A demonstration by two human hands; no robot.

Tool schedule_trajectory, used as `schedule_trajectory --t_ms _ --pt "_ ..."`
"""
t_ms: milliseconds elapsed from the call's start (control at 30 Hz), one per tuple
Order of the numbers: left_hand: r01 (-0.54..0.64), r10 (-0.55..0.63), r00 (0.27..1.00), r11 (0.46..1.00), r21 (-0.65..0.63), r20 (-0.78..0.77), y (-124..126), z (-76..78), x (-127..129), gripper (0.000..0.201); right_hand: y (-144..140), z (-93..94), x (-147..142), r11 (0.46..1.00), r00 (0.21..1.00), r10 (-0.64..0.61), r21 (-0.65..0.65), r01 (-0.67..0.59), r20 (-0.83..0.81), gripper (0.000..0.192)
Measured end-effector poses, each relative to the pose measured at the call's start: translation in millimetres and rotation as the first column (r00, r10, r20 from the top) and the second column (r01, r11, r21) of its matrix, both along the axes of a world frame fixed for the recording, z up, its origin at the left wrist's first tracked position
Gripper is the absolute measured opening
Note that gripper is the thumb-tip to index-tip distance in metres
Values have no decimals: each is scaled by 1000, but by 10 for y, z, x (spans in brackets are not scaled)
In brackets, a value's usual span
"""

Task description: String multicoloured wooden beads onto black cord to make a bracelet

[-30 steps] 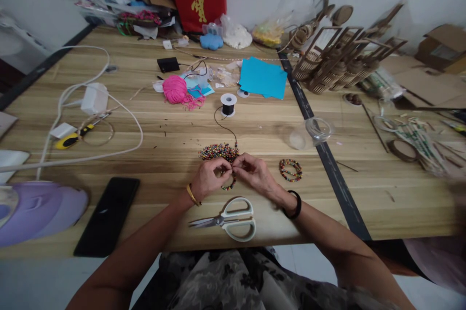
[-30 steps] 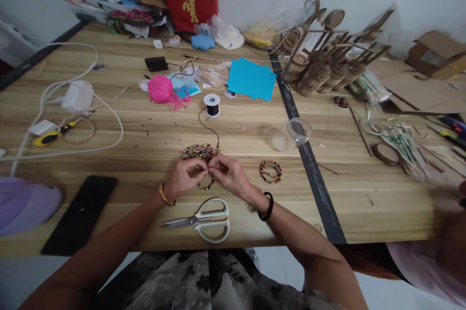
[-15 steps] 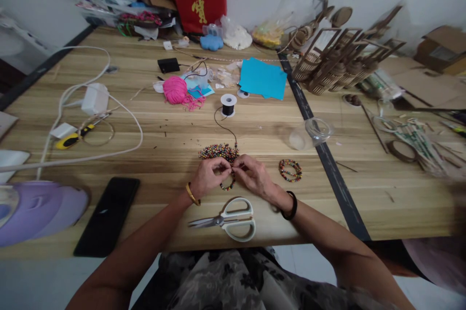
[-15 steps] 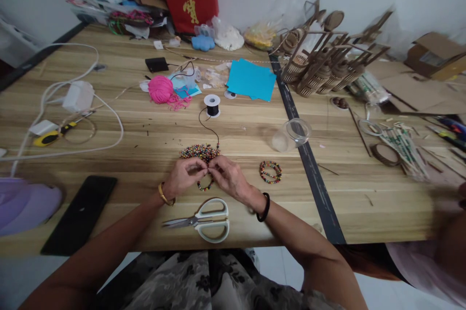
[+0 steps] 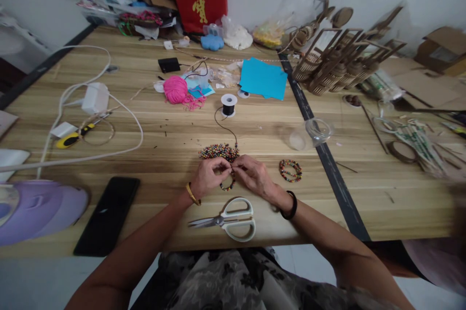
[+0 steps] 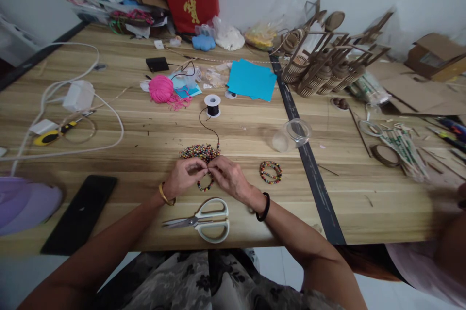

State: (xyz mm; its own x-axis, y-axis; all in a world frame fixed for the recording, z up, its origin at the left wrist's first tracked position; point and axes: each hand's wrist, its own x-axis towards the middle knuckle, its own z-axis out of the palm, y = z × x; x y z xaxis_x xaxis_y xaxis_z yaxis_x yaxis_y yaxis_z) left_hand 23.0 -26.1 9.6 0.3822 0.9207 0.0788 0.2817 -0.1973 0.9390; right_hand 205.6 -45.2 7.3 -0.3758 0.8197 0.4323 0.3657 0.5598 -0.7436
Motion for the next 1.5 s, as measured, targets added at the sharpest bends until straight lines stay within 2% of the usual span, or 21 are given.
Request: schedule_trajectory --t_ms 233,367,600,967,1167,1333,1500 --pt "-32 49 994 986 161 -101 -10 -7 4 8 17 17 4 985 996 -29 -170 14 -90 15" --pt "-29 55 991 977 212 -118 -17 9 9 8 21 38 -3 966 990 -39 -257 4 -132 18" --pt "-21 54 991 967 255 -123 -22 5 11 9 28 62 8 977 995 -28 -213 7 -96 17" --pt "-13 40 994 969 246 -106 -24 13 8 8 39 75 28 989 999 1 -148 -6 -34 14" --pt "25 26 988 943 332 -150 -27 -2 8 10 45 106 46 988 999 35 -152 -32 22 14" --pt "41 20 989 911 411 -144 -31 -28 7 8 53 94 54 972 998 63 -225 -61 -2 12" --pt "20 46 989 902 431 -143 -37 -33 8 4 59 59 62 921 992 73 -375 -106 -102 14"
